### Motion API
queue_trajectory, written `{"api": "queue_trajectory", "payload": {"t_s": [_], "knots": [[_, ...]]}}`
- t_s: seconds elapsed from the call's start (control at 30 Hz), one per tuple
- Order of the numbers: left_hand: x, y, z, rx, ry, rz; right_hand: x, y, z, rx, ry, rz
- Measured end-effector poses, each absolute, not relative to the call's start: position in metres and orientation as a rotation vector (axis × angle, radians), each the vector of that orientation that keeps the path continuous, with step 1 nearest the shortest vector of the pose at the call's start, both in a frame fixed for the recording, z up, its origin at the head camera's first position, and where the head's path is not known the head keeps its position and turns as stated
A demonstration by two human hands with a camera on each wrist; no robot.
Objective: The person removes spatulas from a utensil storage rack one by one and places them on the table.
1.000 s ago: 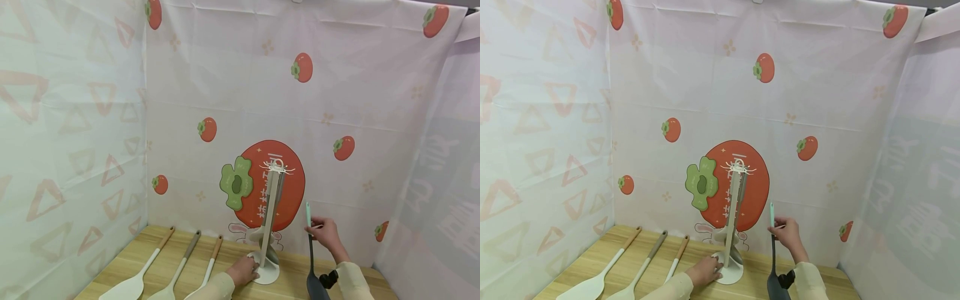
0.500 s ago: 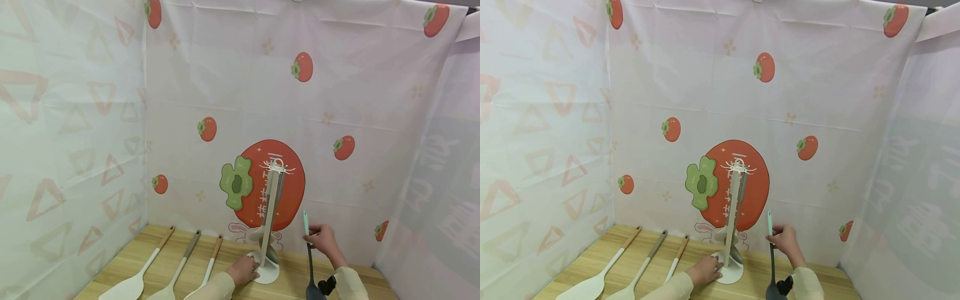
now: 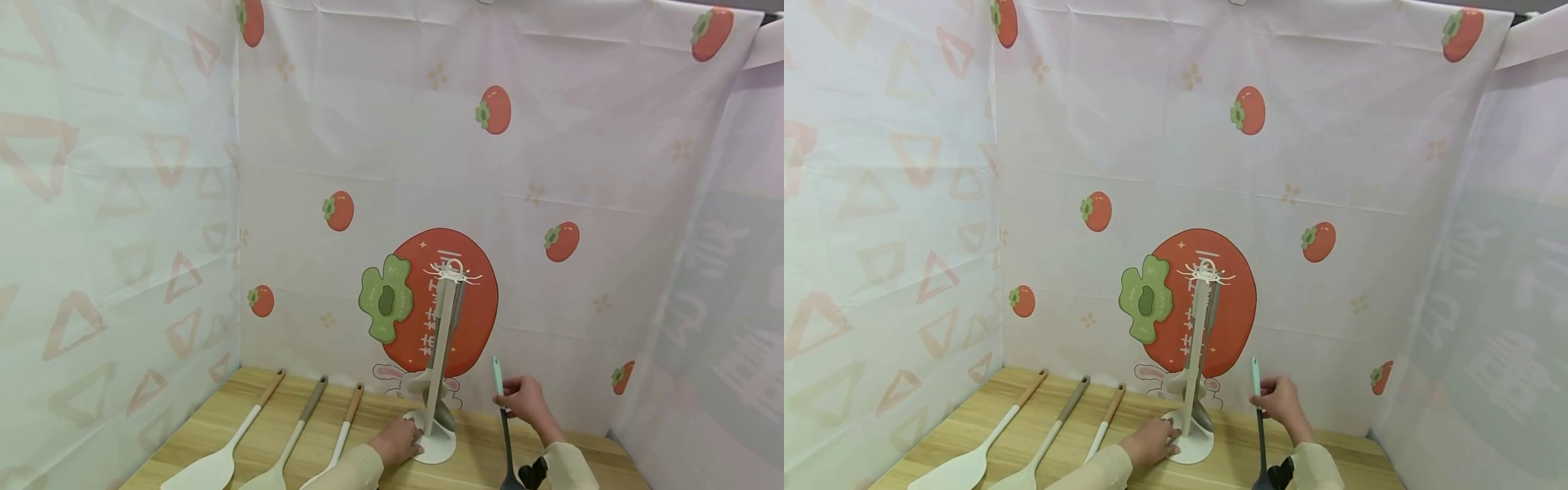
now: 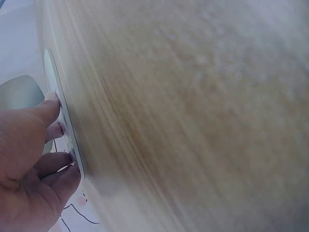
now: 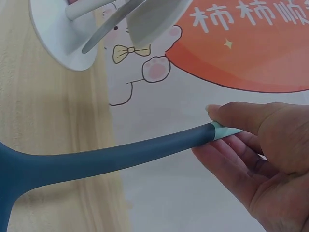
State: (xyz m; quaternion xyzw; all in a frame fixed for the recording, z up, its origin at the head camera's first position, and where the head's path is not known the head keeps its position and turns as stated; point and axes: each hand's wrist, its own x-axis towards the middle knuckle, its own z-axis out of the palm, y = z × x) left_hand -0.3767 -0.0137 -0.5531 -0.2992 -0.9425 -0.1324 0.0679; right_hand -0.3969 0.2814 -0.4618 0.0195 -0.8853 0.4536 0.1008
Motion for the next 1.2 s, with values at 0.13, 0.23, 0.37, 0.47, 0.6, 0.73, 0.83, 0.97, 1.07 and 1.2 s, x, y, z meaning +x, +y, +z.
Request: {"api": "queue_trajectory", "payload": {"t_s": [0.13, 0.23, 0.37, 0.47, 0.6, 0.73, 0.83, 0.97, 1.07, 1.2], "knots": [[-0.375, -0.014, -0.553, -0.904, -2.828, -0.399, -0.397, 0.282, -0.467, 0.051, -2.638, 1.325], [-0.375, -0.014, -0.553, -0.897, -2.836, -0.41, -0.396, 0.282, -0.471, 0.058, -2.654, 1.313], [-0.374, -0.013, -0.552, -0.882, -2.864, -0.428, -0.395, 0.281, -0.473, 0.062, -2.677, 1.3], [-0.375, -0.012, -0.551, -0.872, -2.885, -0.44, -0.395, 0.282, -0.474, 0.054, -2.693, 1.292], [-0.377, -0.012, -0.551, -0.861, -2.898, -0.441, -0.396, 0.284, -0.477, 0.037, -2.706, 1.284], [-0.377, -0.013, -0.551, -0.867, -2.894, -0.434, -0.396, 0.285, -0.482, 0.024, -2.719, 1.275], [-0.377, -0.013, -0.55, -0.871, -2.892, -0.44, -0.395, 0.286, -0.485, 0.011, -2.738, 1.264], [-0.377, -0.013, -0.551, -0.867, -2.892, -0.45, -0.395, 0.288, -0.489, -0.009, -2.761, 1.259], [-0.378, -0.013, -0.551, -0.867, -2.888, -0.445, -0.396, 0.29, -0.492, -0.034, -2.77, 1.27], [-0.377, -0.013, -0.551, -0.871, -2.884, -0.427, -0.398, 0.293, -0.495, -0.063, -2.782, 1.285]]}}
